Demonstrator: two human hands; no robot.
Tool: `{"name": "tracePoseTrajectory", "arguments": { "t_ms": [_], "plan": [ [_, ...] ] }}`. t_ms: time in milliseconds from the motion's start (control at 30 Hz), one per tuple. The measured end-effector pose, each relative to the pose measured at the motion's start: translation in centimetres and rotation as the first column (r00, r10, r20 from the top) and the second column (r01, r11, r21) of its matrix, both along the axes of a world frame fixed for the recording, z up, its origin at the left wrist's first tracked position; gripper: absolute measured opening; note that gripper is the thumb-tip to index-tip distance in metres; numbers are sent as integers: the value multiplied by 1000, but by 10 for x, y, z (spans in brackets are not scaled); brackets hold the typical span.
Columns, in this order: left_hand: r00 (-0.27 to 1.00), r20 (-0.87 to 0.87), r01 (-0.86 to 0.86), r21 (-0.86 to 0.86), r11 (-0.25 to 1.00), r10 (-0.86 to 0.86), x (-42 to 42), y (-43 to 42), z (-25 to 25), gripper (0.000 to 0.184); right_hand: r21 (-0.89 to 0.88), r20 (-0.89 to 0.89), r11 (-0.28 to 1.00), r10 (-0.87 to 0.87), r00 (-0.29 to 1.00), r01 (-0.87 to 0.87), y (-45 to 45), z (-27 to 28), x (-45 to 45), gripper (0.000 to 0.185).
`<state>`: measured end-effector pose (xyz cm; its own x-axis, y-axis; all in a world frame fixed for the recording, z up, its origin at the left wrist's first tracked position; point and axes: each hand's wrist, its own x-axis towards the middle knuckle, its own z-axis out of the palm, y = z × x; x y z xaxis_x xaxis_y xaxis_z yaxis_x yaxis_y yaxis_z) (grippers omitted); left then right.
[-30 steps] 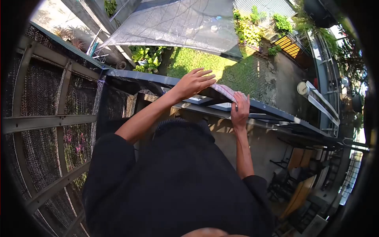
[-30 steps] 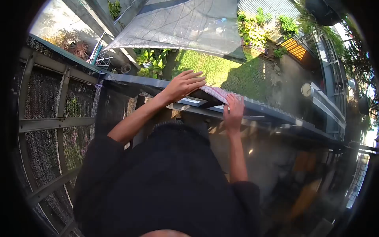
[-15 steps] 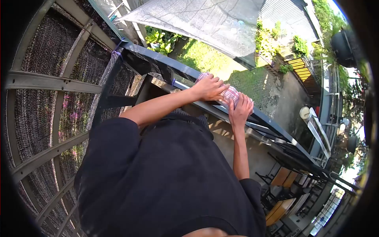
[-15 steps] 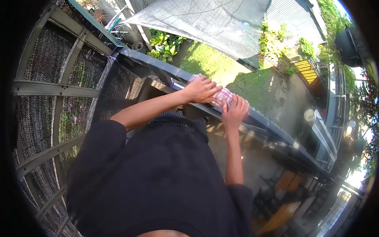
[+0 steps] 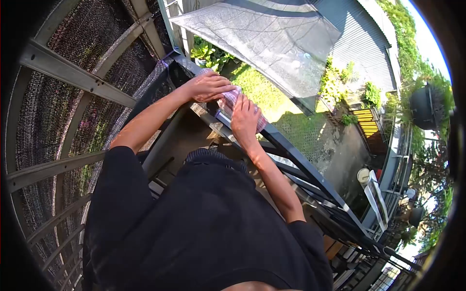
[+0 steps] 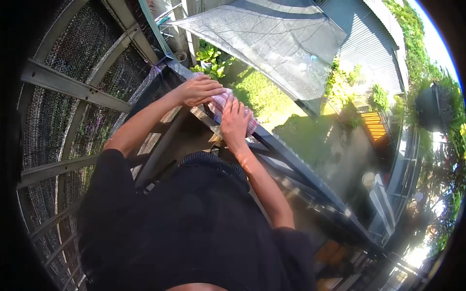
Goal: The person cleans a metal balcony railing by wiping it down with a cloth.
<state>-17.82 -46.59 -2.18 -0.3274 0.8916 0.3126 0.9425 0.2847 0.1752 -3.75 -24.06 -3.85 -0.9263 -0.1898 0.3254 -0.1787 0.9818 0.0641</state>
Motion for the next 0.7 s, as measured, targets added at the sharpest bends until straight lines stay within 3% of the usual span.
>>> {"name": "tracePoseTrajectory", "arguments": {
  "t_ms": [67, 133, 267, 333, 400, 433, 467, 600, 667, 700],
  "plan": [
    [985, -117, -139, -71, 988, 130, -23, -44, -8, 55, -162, 71, 985, 78, 994, -66, -43, 0, -39, 61],
    [961, -63, -271, -2, 963, 270, -36, -72, -21, 50, -261, 270, 964, 119, 956, -46, -76, 9, -72, 61],
    [884, 65, -463, -6, 886, 463, -22, -72, -14, 44, -245, 199, 965, 146, 969, -95, -89, -14, -91, 63],
    [888, 24, -459, 4, 888, 459, -16, -62, -12, 41, -335, 153, 932, 199, 968, -139, -74, -18, -85, 59],
    [908, 110, -405, -6, 914, 403, -8, -44, -1, 38, -318, 178, 944, 149, 973, -86, -58, -8, -69, 53],
    [924, 20, -382, 67, 922, 382, -2, -33, -5, 35, -320, 212, 945, 134, 968, -60, -44, -2, -57, 52],
    [925, 103, -370, 19, 929, 367, 9, -17, 5, 35, -325, 241, 945, 120, 963, -36, -28, 3, -45, 51],
    [934, 68, -357, 133, 924, 351, 61, 68, -22, 35, -369, 237, 928, 41, 971, 51, 54, 7, 15, 46],
    [919, 213, -367, 152, 918, 332, 96, 112, -11, 35, -390, 214, 912, -43, 976, 125, 95, 21, 54, 45],
    [927, 197, -351, 156, 923, 319, 108, 133, -20, 37, -380, 174, 918, -48, 984, 113, 117, 23, 71, 44]
  ]
}}
